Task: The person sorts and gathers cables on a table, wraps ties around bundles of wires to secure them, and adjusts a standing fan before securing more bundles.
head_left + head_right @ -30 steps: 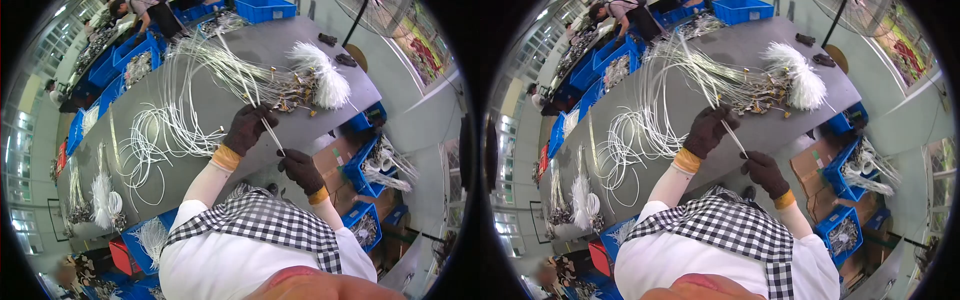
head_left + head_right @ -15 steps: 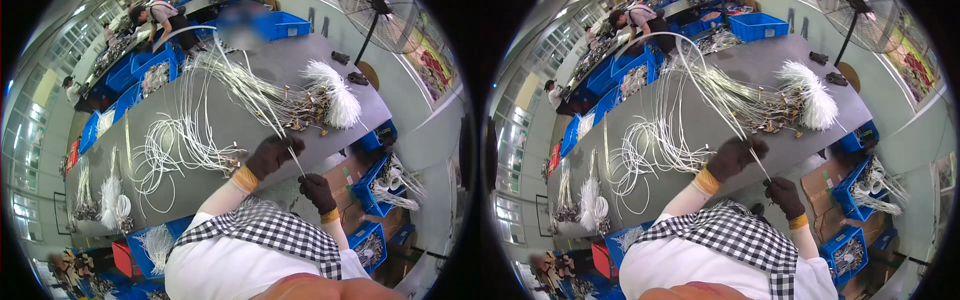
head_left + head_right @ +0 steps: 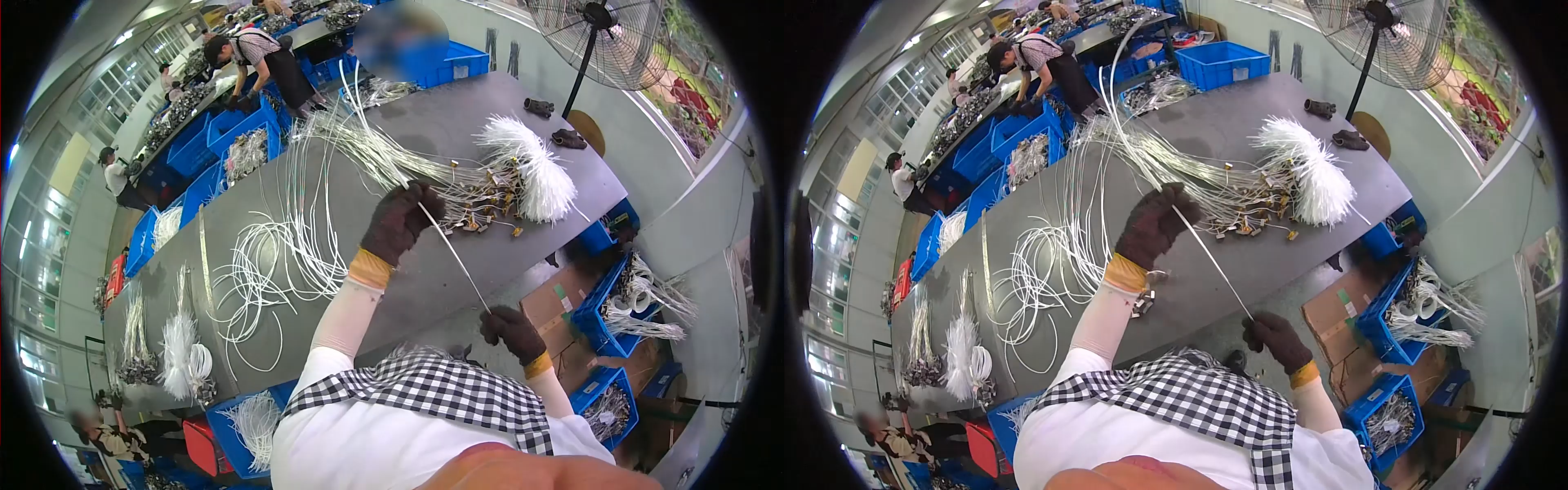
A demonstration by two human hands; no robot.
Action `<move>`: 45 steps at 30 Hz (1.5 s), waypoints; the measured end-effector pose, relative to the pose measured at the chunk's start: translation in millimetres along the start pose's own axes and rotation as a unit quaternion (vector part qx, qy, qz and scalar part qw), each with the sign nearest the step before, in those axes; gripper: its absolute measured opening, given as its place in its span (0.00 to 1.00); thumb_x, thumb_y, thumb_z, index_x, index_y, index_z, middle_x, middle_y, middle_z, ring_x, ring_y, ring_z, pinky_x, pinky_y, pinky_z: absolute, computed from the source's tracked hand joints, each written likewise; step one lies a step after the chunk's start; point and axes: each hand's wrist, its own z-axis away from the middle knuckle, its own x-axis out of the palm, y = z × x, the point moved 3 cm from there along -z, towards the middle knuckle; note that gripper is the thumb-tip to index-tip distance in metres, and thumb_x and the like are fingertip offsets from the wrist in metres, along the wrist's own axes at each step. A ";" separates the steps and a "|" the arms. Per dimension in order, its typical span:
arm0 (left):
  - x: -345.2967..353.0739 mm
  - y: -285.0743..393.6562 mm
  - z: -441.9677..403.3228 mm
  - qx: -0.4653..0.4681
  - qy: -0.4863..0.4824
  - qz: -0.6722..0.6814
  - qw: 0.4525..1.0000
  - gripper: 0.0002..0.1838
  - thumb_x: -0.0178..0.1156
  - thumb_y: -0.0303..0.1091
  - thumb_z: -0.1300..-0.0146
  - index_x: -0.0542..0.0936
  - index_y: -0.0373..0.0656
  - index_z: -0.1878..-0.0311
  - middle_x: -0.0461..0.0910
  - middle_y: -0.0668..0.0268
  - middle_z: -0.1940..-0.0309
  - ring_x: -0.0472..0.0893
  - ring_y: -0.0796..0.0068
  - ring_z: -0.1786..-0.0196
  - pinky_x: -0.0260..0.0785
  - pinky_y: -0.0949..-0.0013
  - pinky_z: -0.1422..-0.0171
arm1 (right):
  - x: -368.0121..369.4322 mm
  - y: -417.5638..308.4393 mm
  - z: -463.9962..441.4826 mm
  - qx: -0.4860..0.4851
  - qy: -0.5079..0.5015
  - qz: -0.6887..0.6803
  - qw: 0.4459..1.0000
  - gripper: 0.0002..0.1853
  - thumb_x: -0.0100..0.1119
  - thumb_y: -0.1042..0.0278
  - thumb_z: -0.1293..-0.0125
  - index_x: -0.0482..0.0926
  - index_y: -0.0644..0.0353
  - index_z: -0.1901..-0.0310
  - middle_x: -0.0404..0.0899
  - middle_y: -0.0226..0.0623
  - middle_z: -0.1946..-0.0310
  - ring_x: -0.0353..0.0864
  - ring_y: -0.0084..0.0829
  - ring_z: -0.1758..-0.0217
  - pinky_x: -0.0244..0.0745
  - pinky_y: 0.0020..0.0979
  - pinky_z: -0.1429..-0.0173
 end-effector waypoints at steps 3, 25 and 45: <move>-6.5 -3.2 -4.8 -0.033 -0.056 0.004 0.998 0.18 0.56 0.44 0.27 0.79 0.39 0.46 0.84 0.58 0.52 0.83 0.57 0.47 0.76 0.48 0.39 | -17.5 24.4 4.7 0.010 0.004 -0.010 1.000 0.12 0.55 0.63 0.28 0.81 0.63 0.53 0.80 0.31 0.73 0.73 0.19 0.76 0.66 0.21 0.72; 16.7 -8.6 -6.2 -0.039 -0.017 -0.033 0.999 0.15 0.55 0.36 0.28 0.78 0.34 0.47 0.83 0.57 0.57 0.84 0.58 0.51 0.79 0.52 0.42 | -27.3 42.4 14.8 -0.013 -0.016 0.021 1.000 0.14 0.56 0.70 0.30 0.80 0.67 0.46 0.82 0.34 0.67 0.76 0.21 0.69 0.75 0.25 0.62; 43.4 -86.0 9.9 -0.142 -0.138 -0.154 0.968 0.15 0.55 0.40 0.27 0.81 0.35 0.55 0.82 0.61 0.60 0.82 0.68 0.55 0.78 0.63 0.44 | -37.1 43.9 -4.2 -0.075 0.055 0.055 0.994 0.19 0.51 0.83 0.34 0.79 0.63 0.42 0.86 0.36 0.60 0.79 0.21 0.66 0.76 0.24 0.60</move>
